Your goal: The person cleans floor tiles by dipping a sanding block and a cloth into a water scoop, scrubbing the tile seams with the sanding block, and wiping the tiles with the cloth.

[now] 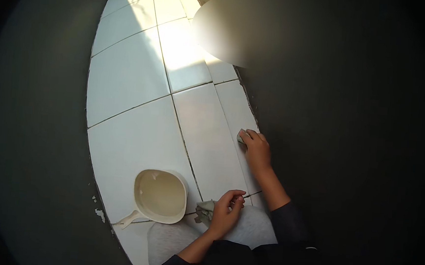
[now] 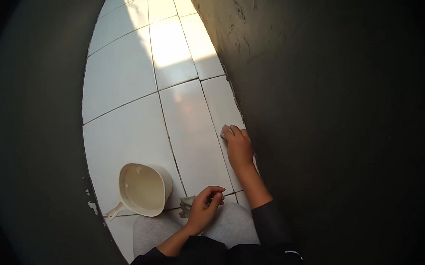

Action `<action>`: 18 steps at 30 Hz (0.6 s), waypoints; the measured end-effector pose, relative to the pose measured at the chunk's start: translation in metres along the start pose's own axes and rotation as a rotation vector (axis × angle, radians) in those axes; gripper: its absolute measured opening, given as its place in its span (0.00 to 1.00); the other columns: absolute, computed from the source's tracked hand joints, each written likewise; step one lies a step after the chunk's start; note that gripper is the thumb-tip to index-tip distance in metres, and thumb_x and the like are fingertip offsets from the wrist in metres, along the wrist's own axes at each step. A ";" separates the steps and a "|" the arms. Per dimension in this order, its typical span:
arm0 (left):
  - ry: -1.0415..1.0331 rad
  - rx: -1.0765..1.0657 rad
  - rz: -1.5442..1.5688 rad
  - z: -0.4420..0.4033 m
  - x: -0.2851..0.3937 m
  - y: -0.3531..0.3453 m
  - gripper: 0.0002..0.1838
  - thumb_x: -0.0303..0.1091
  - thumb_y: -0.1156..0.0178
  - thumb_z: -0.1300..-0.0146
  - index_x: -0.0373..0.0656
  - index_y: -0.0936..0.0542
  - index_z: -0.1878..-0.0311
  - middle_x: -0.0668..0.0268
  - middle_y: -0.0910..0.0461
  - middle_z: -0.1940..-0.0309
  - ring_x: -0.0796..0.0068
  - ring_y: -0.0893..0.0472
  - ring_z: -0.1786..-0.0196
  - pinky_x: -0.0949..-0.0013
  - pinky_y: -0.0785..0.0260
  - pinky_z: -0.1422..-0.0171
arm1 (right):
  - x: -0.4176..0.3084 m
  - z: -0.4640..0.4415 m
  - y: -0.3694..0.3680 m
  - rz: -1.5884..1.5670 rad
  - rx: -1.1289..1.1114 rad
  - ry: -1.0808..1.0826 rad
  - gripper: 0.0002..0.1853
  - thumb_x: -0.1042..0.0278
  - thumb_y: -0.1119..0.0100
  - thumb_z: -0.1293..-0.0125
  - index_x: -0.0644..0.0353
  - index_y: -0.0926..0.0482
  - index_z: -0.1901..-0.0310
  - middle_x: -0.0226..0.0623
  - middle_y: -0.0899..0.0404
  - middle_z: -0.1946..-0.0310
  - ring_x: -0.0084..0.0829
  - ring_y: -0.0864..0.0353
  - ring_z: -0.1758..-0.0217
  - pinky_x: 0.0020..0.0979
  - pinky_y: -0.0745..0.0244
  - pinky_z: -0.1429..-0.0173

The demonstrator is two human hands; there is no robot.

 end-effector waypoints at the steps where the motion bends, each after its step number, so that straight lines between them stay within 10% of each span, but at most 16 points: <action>1: 0.005 0.004 -0.020 0.000 -0.001 0.000 0.10 0.30 0.48 0.32 0.36 0.24 0.52 0.67 0.24 0.66 0.80 0.24 0.63 0.76 0.31 0.56 | 0.002 -0.016 -0.008 0.001 0.027 0.025 0.20 0.76 0.35 0.50 0.52 0.19 0.53 0.36 0.21 0.55 0.39 0.22 0.55 0.36 0.25 0.51; 8: -0.004 0.056 -0.010 -0.006 -0.005 0.005 0.10 0.32 0.47 0.32 0.38 0.23 0.52 0.66 0.22 0.66 0.80 0.23 0.64 0.76 0.31 0.58 | 0.001 -0.115 -0.038 0.004 0.082 0.067 0.13 0.75 0.43 0.43 0.54 0.19 0.56 0.34 0.21 0.62 0.40 0.23 0.61 0.36 0.24 0.56; 18: -0.012 0.010 0.010 0.000 -0.003 0.000 0.10 0.31 0.48 0.32 0.37 0.24 0.52 0.67 0.23 0.67 0.80 0.23 0.63 0.76 0.31 0.55 | -0.002 0.011 -0.001 -0.047 -0.061 0.048 0.19 0.79 0.41 0.47 0.52 0.20 0.51 0.35 0.22 0.54 0.41 0.25 0.56 0.36 0.25 0.52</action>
Point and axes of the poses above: each hand's wrist, its own z-axis away from the middle knuckle, its own y-axis out of the back of the hand, x = y × z, the point moved 4 cm from there along -z, towards the middle knuckle
